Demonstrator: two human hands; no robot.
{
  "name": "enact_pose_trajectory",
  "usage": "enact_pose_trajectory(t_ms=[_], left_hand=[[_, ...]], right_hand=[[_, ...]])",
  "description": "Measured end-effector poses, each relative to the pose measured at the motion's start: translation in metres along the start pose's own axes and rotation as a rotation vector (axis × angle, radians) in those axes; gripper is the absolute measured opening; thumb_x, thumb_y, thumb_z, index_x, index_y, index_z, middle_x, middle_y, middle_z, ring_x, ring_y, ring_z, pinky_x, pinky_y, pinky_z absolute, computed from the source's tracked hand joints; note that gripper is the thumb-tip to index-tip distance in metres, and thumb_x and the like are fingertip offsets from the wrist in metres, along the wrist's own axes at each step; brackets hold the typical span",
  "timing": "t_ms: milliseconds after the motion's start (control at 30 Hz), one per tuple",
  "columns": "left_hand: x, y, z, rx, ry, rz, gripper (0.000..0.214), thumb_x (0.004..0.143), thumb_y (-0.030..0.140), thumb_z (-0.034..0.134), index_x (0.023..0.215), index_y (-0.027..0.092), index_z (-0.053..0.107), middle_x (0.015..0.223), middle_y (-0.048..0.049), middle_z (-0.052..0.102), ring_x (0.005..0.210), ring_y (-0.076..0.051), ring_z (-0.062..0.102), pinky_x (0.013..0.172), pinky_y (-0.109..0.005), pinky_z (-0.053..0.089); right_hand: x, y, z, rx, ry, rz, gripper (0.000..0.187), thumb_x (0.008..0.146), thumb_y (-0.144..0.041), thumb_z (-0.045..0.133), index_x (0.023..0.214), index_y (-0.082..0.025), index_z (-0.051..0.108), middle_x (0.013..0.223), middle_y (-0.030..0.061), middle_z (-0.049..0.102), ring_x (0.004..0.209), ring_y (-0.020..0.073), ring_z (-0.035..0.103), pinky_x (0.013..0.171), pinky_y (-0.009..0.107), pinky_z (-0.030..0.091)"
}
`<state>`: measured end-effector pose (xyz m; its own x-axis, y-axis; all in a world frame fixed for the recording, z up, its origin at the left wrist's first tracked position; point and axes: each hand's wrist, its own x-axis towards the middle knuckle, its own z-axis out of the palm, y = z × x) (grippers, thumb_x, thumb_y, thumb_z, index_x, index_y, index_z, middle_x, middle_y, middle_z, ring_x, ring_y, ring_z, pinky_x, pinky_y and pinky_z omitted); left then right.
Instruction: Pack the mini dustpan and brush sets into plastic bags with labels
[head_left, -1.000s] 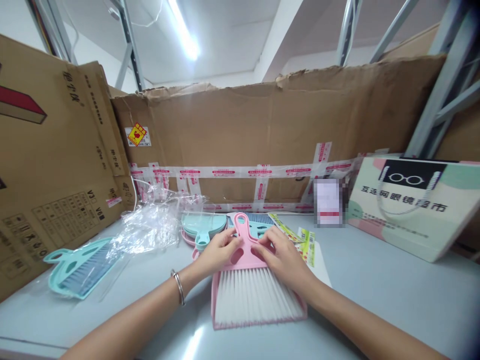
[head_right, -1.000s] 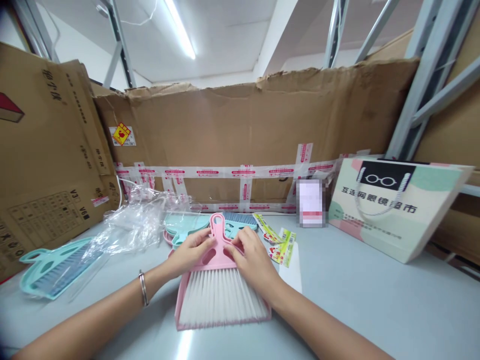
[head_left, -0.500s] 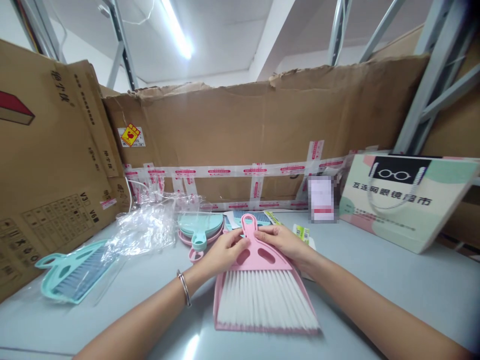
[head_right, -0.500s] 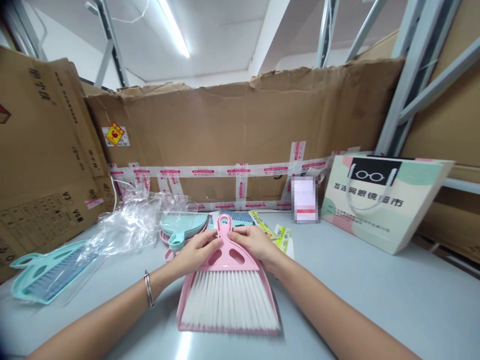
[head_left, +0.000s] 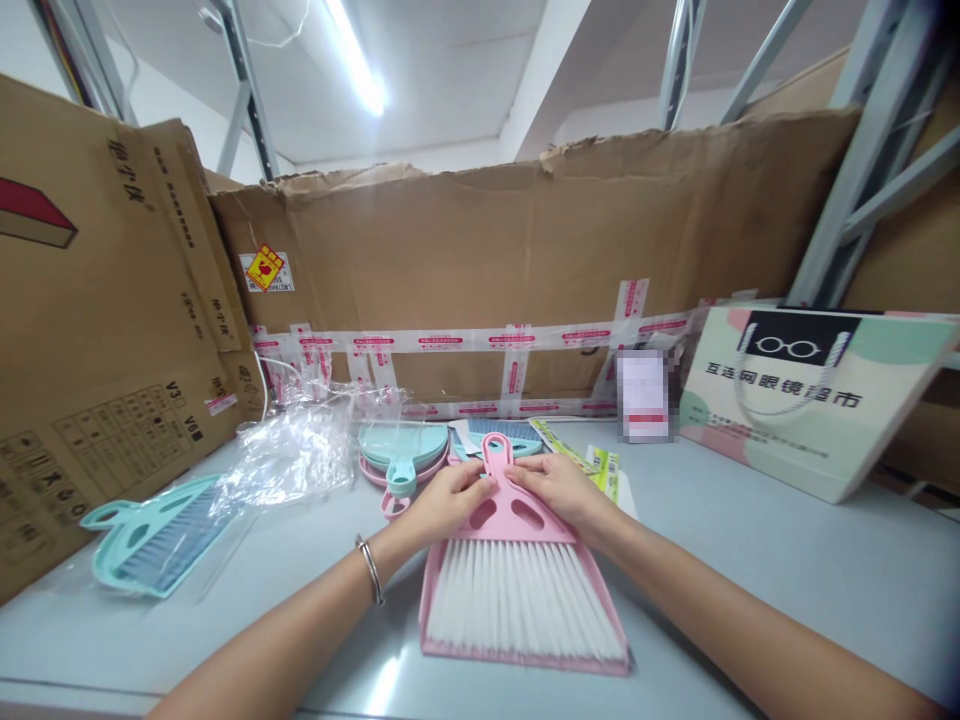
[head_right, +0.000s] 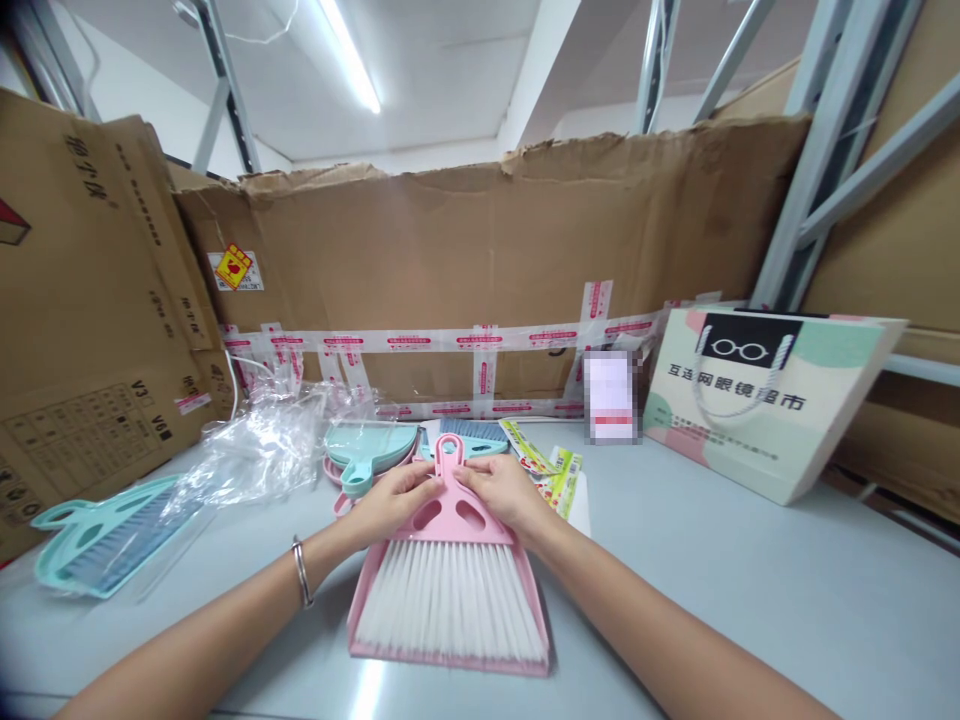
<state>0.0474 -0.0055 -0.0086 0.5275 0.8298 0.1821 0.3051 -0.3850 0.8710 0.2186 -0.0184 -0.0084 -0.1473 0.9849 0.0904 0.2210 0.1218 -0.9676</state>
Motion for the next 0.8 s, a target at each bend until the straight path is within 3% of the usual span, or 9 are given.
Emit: enact_pose_trajectory(t_ms=[133, 233, 300, 400, 500, 567, 700, 800], left_hand=[[0.000, 0.001, -0.001, -0.014, 0.003, -0.008, 0.021, 0.080, 0.032, 0.046, 0.071, 0.014, 0.053, 0.069, 0.0011, 0.049, 0.060, -0.009, 0.042, 0.056, -0.020, 0.035], [0.001, -0.001, -0.002, -0.092, -0.003, -0.033, 0.024, 0.080, 0.035, 0.048, 0.082, 0.014, 0.057, 0.070, 0.0004, 0.052, 0.058, -0.008, 0.043, 0.054, -0.020, 0.035], [0.002, -0.004, -0.003, -0.151, 0.006, -0.053, 0.030, 0.078, 0.040, 0.051, 0.091, 0.014, 0.058, 0.070, 0.0003, 0.052, 0.056, -0.008, 0.043, 0.053, -0.021, 0.034], [0.000, -0.011, -0.006, -0.181, 0.031, -0.080, 0.036, 0.076, 0.044, 0.054, 0.096, 0.014, 0.059, 0.069, -0.0001, 0.053, 0.057, -0.009, 0.044, 0.054, -0.021, 0.034], [-0.002, -0.014, -0.009, -0.177, 0.043, -0.117, 0.039, 0.075, 0.044, 0.056, 0.098, 0.013, 0.059, 0.069, -0.0008, 0.054, 0.058, -0.009, 0.045, 0.054, -0.021, 0.034], [-0.003, -0.016, -0.010, -0.187, 0.047, -0.132, 0.040, 0.074, 0.045, 0.057, 0.098, 0.013, 0.059, 0.071, -0.0016, 0.056, 0.060, -0.010, 0.046, 0.054, -0.022, 0.035], [-0.002, -0.018, -0.011, -0.198, 0.071, -0.139, 0.042, 0.073, 0.046, 0.058, 0.101, 0.014, 0.058, 0.080, -0.0043, 0.060, 0.065, -0.012, 0.050, 0.059, -0.023, 0.038], [-0.001, -0.021, -0.010, -0.192, 0.075, -0.131, 0.040, 0.074, 0.045, 0.058, 0.100, 0.015, 0.058, 0.083, -0.0046, 0.061, 0.067, -0.012, 0.052, 0.060, -0.023, 0.039]], right_hand=[[-0.002, -0.001, 0.006, 0.031, -0.008, 0.068, 0.040, 0.062, -0.051, 0.065, 0.078, -0.015, 0.071, 0.075, 0.0045, 0.069, 0.072, 0.0207, 0.061, 0.065, 0.031, 0.046], [0.005, 0.001, -0.001, 0.093, -0.100, 0.036, 0.043, 0.065, -0.052, 0.063, 0.087, -0.015, 0.069, 0.080, 0.0059, 0.070, 0.075, 0.0204, 0.063, 0.067, 0.032, 0.048], [0.016, 0.008, -0.021, 0.058, -0.056, 0.014, 0.043, 0.070, -0.051, 0.060, 0.094, -0.017, 0.067, 0.086, 0.0071, 0.070, 0.077, 0.0197, 0.064, 0.069, 0.031, 0.049], [0.034, 0.027, -0.068, -0.199, 0.274, 0.022, 0.032, 0.072, -0.045, 0.059, 0.087, -0.018, 0.066, 0.087, 0.0094, 0.069, 0.079, 0.0205, 0.064, 0.071, 0.033, 0.049], [0.045, 0.051, -0.109, -0.366, 0.394, 0.050, 0.019, 0.062, -0.036, 0.067, 0.063, -0.018, 0.062, 0.076, 0.0110, 0.067, 0.079, 0.0254, 0.061, 0.076, 0.038, 0.045], [0.048, 0.065, -0.120, -0.465, 0.416, 0.058, 0.017, 0.060, -0.034, 0.067, 0.059, -0.018, 0.060, 0.072, 0.0094, 0.065, 0.076, 0.0256, 0.060, 0.076, 0.038, 0.043], [0.056, 0.083, -0.114, -0.621, 0.405, 0.068, 0.021, 0.067, -0.038, 0.060, 0.071, -0.017, 0.063, 0.081, 0.0089, 0.065, 0.081, 0.0240, 0.059, 0.076, 0.034, 0.042], [0.064, 0.089, -0.101, -0.724, 0.411, 0.111, 0.041, 0.069, -0.049, 0.058, 0.090, -0.014, 0.062, 0.092, 0.0129, 0.063, 0.090, 0.0259, 0.058, 0.077, 0.034, 0.042]])
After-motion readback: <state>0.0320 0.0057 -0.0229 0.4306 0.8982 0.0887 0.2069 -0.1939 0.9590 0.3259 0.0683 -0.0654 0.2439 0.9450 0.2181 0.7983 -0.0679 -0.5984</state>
